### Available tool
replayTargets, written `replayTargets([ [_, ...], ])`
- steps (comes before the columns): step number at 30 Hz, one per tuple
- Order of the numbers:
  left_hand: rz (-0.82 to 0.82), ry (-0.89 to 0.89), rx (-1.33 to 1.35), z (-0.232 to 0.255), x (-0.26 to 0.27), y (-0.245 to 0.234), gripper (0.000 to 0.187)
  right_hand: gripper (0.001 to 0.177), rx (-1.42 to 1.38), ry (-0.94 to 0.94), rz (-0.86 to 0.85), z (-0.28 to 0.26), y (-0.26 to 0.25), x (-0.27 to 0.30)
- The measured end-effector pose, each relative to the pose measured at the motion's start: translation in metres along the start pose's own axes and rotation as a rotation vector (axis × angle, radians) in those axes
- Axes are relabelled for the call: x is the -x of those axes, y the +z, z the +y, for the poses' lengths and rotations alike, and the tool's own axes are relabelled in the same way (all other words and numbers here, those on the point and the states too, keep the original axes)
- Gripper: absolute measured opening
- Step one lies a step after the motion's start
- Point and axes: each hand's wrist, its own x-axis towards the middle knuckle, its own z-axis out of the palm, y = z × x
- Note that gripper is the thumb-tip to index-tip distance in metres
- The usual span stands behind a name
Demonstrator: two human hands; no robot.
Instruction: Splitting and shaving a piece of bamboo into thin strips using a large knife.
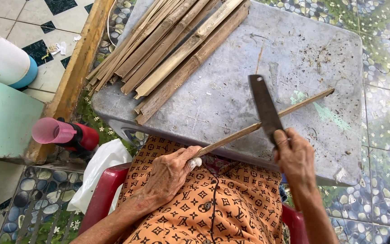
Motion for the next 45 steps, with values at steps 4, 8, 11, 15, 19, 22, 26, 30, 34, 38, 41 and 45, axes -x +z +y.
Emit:
replayTargets([
  [4, -0.029, -0.042, -0.039, 0.003, 0.002, -0.001, 0.052, 0.030, 0.074, -0.107, -0.014, 0.036, -0.006, -0.021],
  [8, -0.006, -0.019, -0.046, 0.007, 0.000, -0.003, 0.048, 0.026, 0.013, -0.112, 0.026, 0.032, -0.002, -0.018],
  [11, -0.017, -0.019, -0.013, 0.009, -0.003, -0.006, 0.047, 0.024, -0.014, -0.092, 0.012, 0.030, -0.009, -0.024],
  [15, 0.020, -0.005, -0.010, 0.001, 0.000, 0.006, 0.048, 0.027, 0.021, -0.022, -0.024, 0.007, 0.003, -0.004],
  [19, 0.027, 0.014, -0.050, 0.004, 0.000, 0.003, 0.042, 0.030, 0.129, -0.018, -0.108, 0.016, 0.004, -0.012],
  [22, 0.023, 0.007, -0.016, 0.003, 0.000, 0.003, 0.043, 0.025, 0.140, -0.154, 0.058, 0.025, 0.006, -0.023],
  [26, 0.023, 0.015, -0.024, 0.005, 0.000, 0.004, 0.042, 0.037, 0.169, -0.100, -0.080, 0.002, 0.016, -0.001],
  [30, 0.015, 0.014, -0.014, 0.008, -0.002, -0.001, 0.041, 0.026, 0.196, -0.134, 0.090, 0.022, -0.004, -0.027],
  [34, 0.030, 0.005, -0.081, -0.002, 0.002, 0.011, 0.042, 0.030, 0.208, -0.207, -0.147, 0.005, 0.015, 0.010],
  [38, 0.125, 0.085, -0.258, 0.009, -0.003, -0.004, 0.041, 0.025, 0.143, -0.003, 0.016, 0.001, -0.025, -0.013],
  [41, 0.154, 0.116, -0.286, 0.004, -0.004, 0.002, 0.042, 0.024, 0.142, -0.101, 0.145, 0.028, -0.044, -0.034],
  [45, 0.167, 0.125, -0.325, 0.002, -0.001, 0.007, 0.044, 0.035, 0.166, -0.100, 0.063, 0.032, -0.029, -0.023],
])
